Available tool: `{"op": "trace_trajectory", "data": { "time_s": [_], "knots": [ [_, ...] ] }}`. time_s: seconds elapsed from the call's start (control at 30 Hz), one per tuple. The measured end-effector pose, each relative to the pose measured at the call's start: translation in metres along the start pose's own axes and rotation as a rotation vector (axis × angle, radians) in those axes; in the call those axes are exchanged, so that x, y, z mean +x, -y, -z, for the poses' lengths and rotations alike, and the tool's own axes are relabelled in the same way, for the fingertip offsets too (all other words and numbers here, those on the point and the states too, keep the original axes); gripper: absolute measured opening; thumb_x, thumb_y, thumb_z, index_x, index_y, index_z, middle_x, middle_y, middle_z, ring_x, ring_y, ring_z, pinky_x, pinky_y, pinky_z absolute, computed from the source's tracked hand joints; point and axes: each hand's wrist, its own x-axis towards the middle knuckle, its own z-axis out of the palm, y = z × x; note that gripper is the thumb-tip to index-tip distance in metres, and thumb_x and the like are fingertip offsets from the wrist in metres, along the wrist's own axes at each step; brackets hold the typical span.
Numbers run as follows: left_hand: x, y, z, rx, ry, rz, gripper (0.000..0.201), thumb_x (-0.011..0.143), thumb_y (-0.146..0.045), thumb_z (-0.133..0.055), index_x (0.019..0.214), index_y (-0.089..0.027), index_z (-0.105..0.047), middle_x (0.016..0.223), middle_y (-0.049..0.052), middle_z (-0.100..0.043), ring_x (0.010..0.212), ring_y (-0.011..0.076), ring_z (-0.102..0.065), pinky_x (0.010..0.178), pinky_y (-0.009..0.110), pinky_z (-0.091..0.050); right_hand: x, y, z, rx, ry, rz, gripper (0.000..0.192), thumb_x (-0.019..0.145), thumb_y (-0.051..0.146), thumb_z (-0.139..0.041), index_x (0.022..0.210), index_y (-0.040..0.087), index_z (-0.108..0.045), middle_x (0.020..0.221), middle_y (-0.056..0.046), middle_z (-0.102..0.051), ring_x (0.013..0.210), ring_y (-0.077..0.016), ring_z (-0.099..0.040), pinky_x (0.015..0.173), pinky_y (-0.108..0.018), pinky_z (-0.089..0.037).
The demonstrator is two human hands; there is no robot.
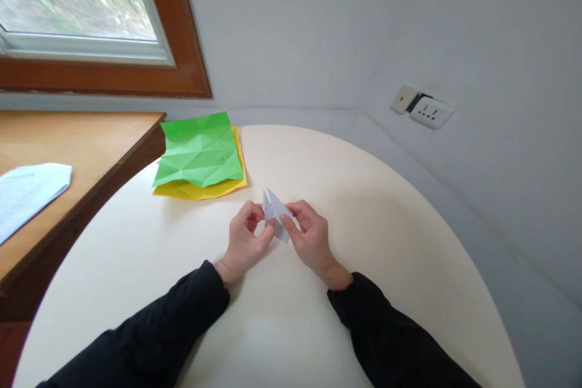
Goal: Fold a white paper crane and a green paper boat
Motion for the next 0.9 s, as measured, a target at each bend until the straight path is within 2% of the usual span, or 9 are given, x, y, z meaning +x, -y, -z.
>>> {"op": "trace_trajectory", "data": {
  "time_s": [0.1,0.4,0.63,0.9],
  "knots": [
    [0.001,-0.001,0.000,-0.012,-0.019,-0.007,0.024,0.067,-0.013,-0.062,0.064,-0.020,-0.039,0.058,-0.006,-0.044,0.054,0.0082,-0.045,0.051,0.018,-0.041,0.000,0.000,0.001,0.013,0.007,-0.031,0.010,0.081,0.029,-0.060,0.079,0.019,-0.060,0.073,-0.001,-0.058,0.069,-0.0148,-0.056,0.065,-0.029,-0.047],
    [0.002,0.009,0.001,0.014,-0.087,0.005,0.013,0.072,-0.017,-0.064,0.074,-0.018,-0.051,0.073,0.000,-0.056,0.071,0.0126,-0.058,0.069,0.025,-0.048,0.001,-0.002,0.000,0.039,-0.094,-0.068,0.013,0.080,0.031,-0.060,0.076,0.019,-0.057,0.069,0.000,-0.057,0.066,-0.0136,-0.056,0.062,-0.027,-0.047],
    [0.003,0.010,0.002,0.137,-0.119,-0.016,0.012,0.074,-0.019,-0.065,0.072,-0.018,-0.052,0.070,-0.001,-0.054,0.070,0.0128,-0.054,0.069,0.026,-0.046,0.001,-0.005,-0.003,0.106,-0.220,-0.016,0.018,0.077,0.026,-0.065,0.087,0.022,-0.051,0.079,0.001,-0.057,0.072,-0.0129,-0.059,0.066,-0.027,-0.050],
    [0.004,0.009,0.003,0.162,-0.077,0.032,0.011,0.073,-0.022,-0.065,0.080,-0.017,-0.058,0.071,0.000,-0.055,0.066,0.0127,-0.051,0.064,0.026,-0.044,0.000,-0.006,0.000,0.004,-0.172,-0.002,0.009,0.079,0.026,-0.063,0.082,0.020,-0.057,0.076,-0.001,-0.058,0.070,-0.0138,-0.059,0.067,-0.029,-0.050]
  ]
}}
